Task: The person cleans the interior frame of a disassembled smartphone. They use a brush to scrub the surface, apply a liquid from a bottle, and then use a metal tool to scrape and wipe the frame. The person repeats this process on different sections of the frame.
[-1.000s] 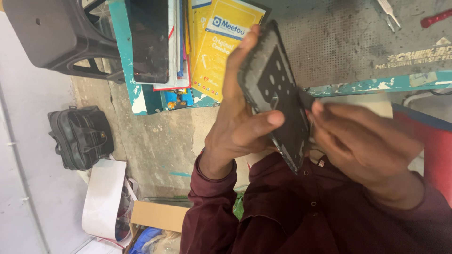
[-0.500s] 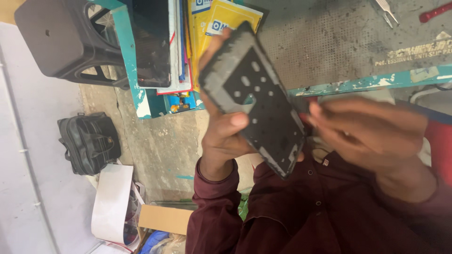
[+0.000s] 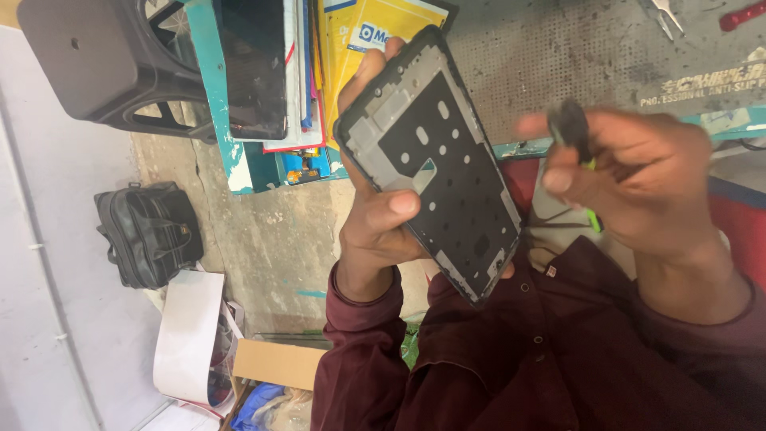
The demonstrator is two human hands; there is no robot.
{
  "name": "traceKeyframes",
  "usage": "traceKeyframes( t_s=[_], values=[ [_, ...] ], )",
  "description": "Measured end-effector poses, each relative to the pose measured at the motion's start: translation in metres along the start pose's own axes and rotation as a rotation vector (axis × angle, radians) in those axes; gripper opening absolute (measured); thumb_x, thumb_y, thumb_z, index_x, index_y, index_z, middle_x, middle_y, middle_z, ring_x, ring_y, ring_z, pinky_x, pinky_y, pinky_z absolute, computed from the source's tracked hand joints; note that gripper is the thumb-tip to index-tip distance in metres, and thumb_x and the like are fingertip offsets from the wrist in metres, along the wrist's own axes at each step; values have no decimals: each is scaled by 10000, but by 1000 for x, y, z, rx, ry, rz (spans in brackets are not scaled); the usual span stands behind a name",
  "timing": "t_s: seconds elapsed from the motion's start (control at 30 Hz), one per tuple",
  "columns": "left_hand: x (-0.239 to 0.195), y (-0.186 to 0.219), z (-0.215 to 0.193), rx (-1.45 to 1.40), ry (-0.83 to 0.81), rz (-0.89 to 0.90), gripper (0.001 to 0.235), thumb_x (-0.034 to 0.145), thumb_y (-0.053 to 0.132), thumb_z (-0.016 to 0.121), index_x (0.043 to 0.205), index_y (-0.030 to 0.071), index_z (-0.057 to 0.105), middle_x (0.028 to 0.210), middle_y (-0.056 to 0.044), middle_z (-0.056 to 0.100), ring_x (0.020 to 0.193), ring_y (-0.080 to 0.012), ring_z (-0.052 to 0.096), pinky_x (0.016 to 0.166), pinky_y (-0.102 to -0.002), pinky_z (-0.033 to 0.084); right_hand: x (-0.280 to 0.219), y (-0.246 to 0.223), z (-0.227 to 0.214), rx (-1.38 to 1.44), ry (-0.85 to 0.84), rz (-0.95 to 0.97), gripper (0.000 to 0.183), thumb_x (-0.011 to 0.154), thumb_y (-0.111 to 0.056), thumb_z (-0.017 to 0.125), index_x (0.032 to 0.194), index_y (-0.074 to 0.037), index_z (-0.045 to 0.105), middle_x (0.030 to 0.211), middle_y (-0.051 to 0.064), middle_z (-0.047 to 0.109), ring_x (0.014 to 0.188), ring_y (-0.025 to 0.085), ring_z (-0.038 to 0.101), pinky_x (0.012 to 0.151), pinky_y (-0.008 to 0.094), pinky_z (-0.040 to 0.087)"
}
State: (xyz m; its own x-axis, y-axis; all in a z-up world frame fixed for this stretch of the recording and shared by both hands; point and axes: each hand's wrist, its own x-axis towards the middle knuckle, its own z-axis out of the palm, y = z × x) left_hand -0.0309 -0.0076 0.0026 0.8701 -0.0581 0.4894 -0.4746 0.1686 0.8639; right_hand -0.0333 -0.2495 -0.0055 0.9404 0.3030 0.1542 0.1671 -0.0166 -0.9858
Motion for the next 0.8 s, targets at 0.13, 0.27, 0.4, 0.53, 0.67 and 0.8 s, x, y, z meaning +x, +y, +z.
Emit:
traceKeyframes(
  t_s=[0.13,0.27,0.4,0.53,0.67,0.8],
  values=[
    [-8,4,-8,-380,82,-373,970,830,403,770,1614,116,276,1651,-137,255,1508,-249,287,1256,-427,324,6,-8,10,192,-65,90,239,914,-24,754,1139,46,716,726,37,692,568,27,600,497,141,442],
    [-6,-1,-10,-374,33,-364,998,813,393,763,1619,111,247,1660,-128,236,1505,-246,279,1249,-431,318,7,-13,14,125,-33,97,151,887,34,703,1030,78,683,924,146,738,779,128,728,659,212,604],
    [-2,-6,-11,-214,-45,-128,798,870,230,833,1547,330,424,1676,-46,274,1559,-208,274,1289,-387,307,10,-22,21,83,-1,72,118,939,38,750,1047,69,712,922,155,754,779,129,746,669,193,609],
    [4,-8,-10,245,-181,225,942,829,95,999,1439,539,434,1645,-94,206,1533,-408,270,1213,-539,332,11,-34,24,-149,87,69,105,891,-7,802,969,27,741,738,75,653,632,76,594,549,198,423],
    [4,-2,-12,195,-167,125,904,906,197,975,1512,494,373,1706,-23,166,1552,-268,254,1261,-421,322,8,-35,20,-427,96,-95,97,883,-28,829,923,15,752,670,29,664,532,29,566,439,197,328],
    [-2,8,-11,-379,179,-330,918,804,367,814,1575,146,368,1643,-160,292,1463,-288,389,1184,-443,407,1,-23,17,-306,89,0,74,924,-46,810,943,-4,753,673,2,656,506,25,549,442,180,328]
  ],
)
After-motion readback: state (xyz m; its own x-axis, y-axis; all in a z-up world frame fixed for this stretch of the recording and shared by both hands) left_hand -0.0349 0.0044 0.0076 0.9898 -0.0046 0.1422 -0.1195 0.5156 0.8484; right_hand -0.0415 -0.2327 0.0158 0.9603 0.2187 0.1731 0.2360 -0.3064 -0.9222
